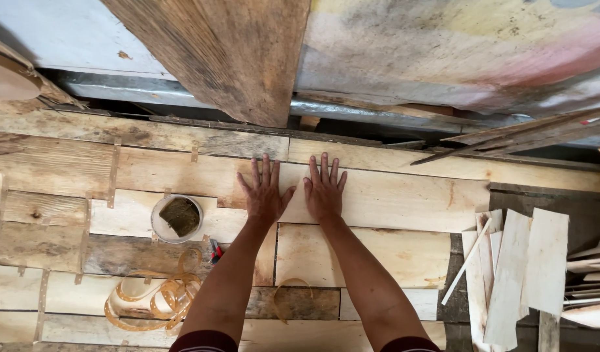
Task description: Cutting and fitting wood veneer strips into a mosaic pattern on a workbench.
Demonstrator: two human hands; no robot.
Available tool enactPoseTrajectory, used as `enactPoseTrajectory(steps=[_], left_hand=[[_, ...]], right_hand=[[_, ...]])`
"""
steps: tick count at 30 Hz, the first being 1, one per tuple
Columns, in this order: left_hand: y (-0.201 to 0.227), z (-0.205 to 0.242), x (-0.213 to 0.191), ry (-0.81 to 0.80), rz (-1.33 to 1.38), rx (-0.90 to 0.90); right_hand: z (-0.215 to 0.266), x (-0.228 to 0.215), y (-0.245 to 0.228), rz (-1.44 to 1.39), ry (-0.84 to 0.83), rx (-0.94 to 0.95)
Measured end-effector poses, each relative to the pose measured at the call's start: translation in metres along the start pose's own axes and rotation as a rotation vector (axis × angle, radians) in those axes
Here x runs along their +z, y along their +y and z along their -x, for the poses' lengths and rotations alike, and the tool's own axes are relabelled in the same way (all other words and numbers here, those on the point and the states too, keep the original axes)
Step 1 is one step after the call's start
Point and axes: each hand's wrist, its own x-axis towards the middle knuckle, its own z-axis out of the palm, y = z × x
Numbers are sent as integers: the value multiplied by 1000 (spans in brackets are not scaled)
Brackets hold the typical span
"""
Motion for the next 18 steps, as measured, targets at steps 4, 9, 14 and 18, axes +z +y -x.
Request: enactPoseTrajectory(steps=[4, 9, 14, 18], left_hand=[[1, 0, -1, -1, -19, -3], [-2, -1, 5, 16, 15, -3], [-3, -1, -23, -35, 208, -42], [-9, 2, -25, -43, 371, -51]], right_hand=[[-1, -1, 0, 0, 3, -2], [-1, 1, 1, -9, 9, -5], [-1, 3, 1, -14, 27, -16], [0, 4, 2, -17, 48, -17]])
